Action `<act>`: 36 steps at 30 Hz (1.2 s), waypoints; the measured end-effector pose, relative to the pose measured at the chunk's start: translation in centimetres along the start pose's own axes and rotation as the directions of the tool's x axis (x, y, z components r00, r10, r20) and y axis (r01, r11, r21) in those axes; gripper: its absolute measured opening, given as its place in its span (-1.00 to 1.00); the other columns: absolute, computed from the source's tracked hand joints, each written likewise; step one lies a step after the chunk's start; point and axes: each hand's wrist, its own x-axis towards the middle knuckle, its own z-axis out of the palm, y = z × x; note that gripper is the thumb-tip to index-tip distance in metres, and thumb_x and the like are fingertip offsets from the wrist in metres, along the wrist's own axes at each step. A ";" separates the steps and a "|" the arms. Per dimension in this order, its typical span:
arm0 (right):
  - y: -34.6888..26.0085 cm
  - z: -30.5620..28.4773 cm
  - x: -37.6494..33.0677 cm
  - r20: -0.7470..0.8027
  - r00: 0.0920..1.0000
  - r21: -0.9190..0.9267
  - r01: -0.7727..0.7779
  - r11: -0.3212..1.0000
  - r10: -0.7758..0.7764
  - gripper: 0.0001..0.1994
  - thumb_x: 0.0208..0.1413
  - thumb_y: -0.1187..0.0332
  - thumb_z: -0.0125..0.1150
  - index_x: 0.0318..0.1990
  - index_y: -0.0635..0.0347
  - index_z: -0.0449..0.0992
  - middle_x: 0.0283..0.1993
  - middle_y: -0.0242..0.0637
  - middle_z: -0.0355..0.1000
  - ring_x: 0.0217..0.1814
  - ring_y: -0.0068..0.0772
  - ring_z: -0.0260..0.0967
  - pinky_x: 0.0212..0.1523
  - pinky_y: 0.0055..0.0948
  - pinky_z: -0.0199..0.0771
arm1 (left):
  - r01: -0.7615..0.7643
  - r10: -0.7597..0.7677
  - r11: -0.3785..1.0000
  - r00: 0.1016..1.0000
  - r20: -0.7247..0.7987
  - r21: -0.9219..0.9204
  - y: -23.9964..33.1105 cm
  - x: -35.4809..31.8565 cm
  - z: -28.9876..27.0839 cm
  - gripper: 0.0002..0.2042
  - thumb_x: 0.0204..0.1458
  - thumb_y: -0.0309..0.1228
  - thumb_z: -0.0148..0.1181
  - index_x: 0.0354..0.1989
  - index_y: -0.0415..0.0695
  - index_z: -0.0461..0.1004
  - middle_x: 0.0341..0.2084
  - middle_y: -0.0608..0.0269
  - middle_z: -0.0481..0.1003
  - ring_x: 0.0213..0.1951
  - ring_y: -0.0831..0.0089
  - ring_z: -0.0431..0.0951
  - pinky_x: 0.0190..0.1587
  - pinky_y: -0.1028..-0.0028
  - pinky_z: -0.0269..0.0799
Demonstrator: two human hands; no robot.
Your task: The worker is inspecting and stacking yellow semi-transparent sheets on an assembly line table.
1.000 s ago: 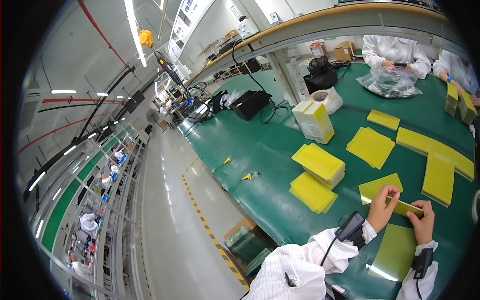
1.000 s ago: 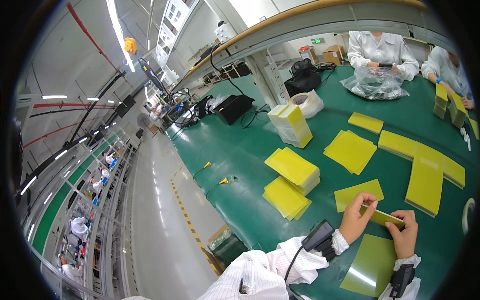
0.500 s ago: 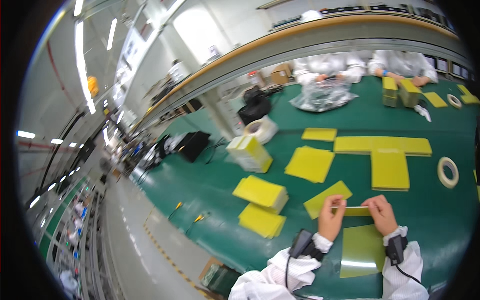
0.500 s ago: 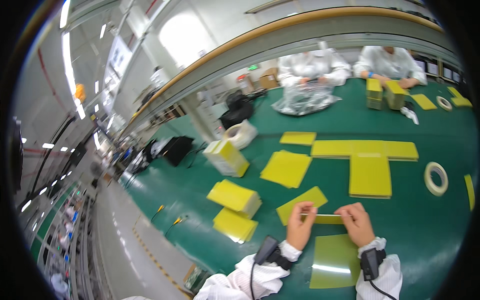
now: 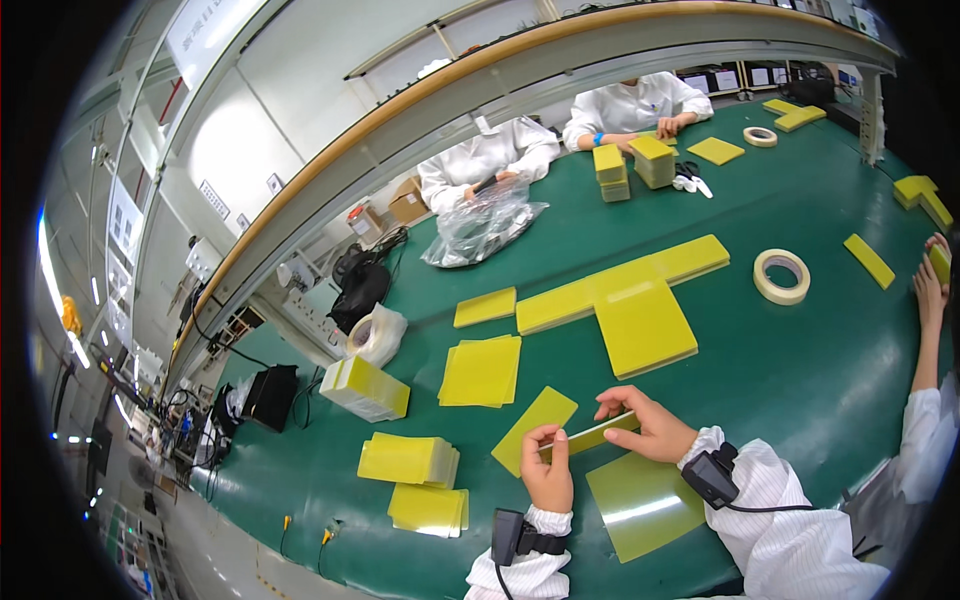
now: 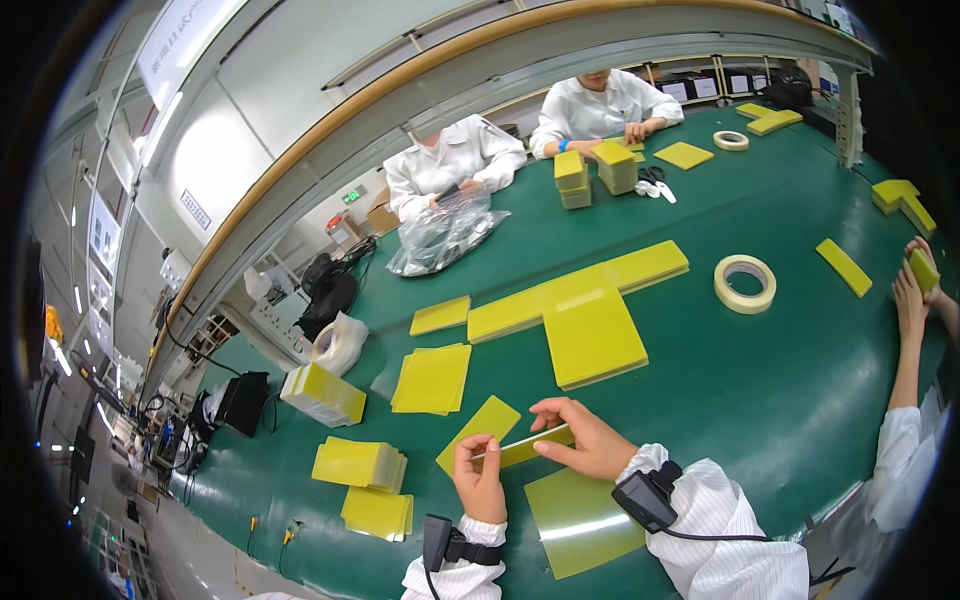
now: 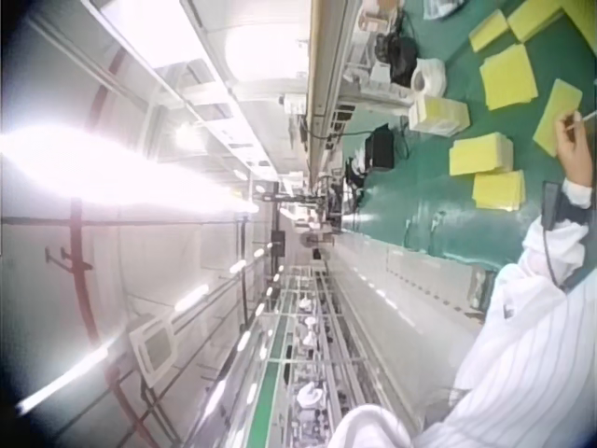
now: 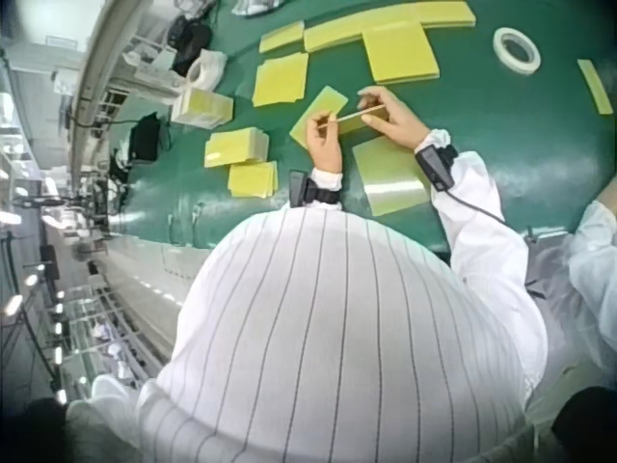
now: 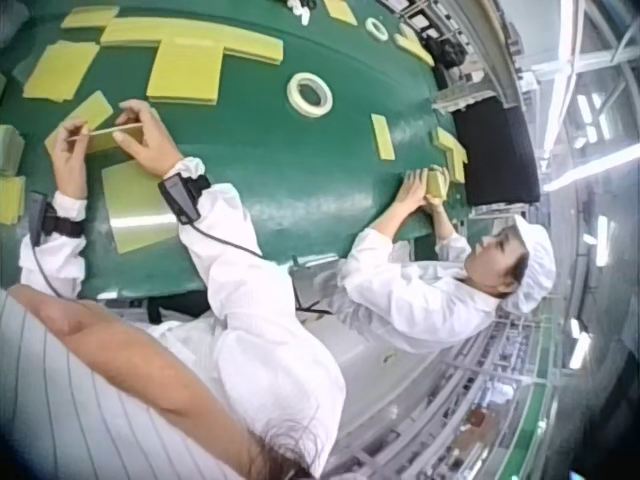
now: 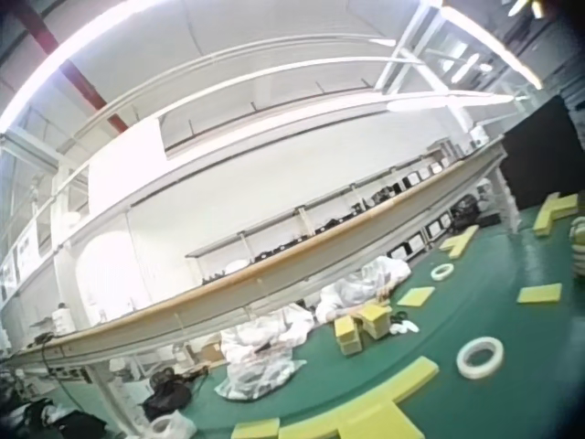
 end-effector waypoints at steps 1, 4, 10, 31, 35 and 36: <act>0.1 0.1 0.0 -0.019 0.999 -0.036 -0.052 0.998 0.051 -0.60 0.06 0.39 0.11 0.05 0.23 0.17 -0.13 -0.27 0.33 0.00 -0.42 0.23 0.06 -0.43 0.18 | -0.014 0.014 1.000 1.000 0.003 -0.020 0.1 0.0 0.0 -0.88 0.03 -0.46 0.11 -0.31 -0.23 0.38 -0.38 0.25 0.40 -0.31 0.51 0.38 -0.21 0.54 0.30; 0.2 0.1 0.0 -0.020 0.995 -0.007 -0.095 0.995 0.095 -0.65 0.10 0.37 0.07 0.01 0.24 0.20 -0.16 -0.26 0.34 -0.04 -0.43 0.28 0.00 -0.44 0.24 | -0.028 0.028 1.000 1.000 0.014 0.013 0.0 0.1 0.0 -0.88 0.02 -0.47 0.11 -0.33 -0.25 0.38 -0.39 0.24 0.39 -0.33 0.48 0.40 -0.22 0.53 0.31; 0.0 -0.1 0.1 -0.045 0.985 -0.028 -0.168 0.985 0.166 -0.75 0.11 0.31 0.07 -0.11 0.24 0.31 -0.23 -0.25 0.40 -0.16 -0.43 0.37 -0.14 -0.47 0.33 | -0.025 0.024 0.999 0.999 0.033 0.033 -0.5 0.3 -0.2 -0.88 0.01 -0.47 0.13 -0.36 -0.26 0.38 -0.40 0.22 0.39 -0.33 0.45 0.42 -0.22 0.52 0.31; -0.2 -0.1 0.2 -0.093 0.977 0.026 -0.190 0.981 0.192 -0.77 0.08 0.26 0.11 -0.22 0.24 0.36 -0.31 -0.25 0.44 -0.26 -0.41 0.39 -0.22 -0.48 0.35 | -0.028 0.016 0.994 0.993 0.115 0.109 -0.6 0.4 -0.3 -0.86 0.06 -0.41 0.09 -0.35 -0.25 0.37 -0.41 0.29 0.40 -0.34 0.56 0.35 -0.26 0.59 0.25; -0.1 0.0 0.1 -0.108 0.971 0.029 -0.213 0.977 0.215 -0.76 0.08 0.25 0.11 -0.23 0.25 0.36 -0.32 -0.22 0.45 -0.27 -0.36 0.42 -0.23 -0.47 0.36 | -0.040 0.026 0.992 0.993 0.119 0.118 -0.6 0.4 -0.3 -0.86 0.06 -0.41 0.09 -0.36 -0.25 0.37 -0.42 0.29 0.40 -0.34 0.56 0.35 -0.26 0.59 0.26; -0.1 -0.1 0.1 -0.115 0.979 0.047 -0.165 0.985 0.170 -0.76 0.08 0.25 0.11 -0.23 0.25 0.36 -0.32 -0.22 0.45 -0.27 -0.36 0.42 -0.23 -0.47 0.36 | -0.033 0.016 0.990 0.992 0.124 0.138 -0.6 0.4 -0.3 -0.86 0.06 -0.41 0.09 -0.36 -0.26 0.37 -0.42 0.29 0.40 -0.34 0.56 0.35 -0.26 0.59 0.26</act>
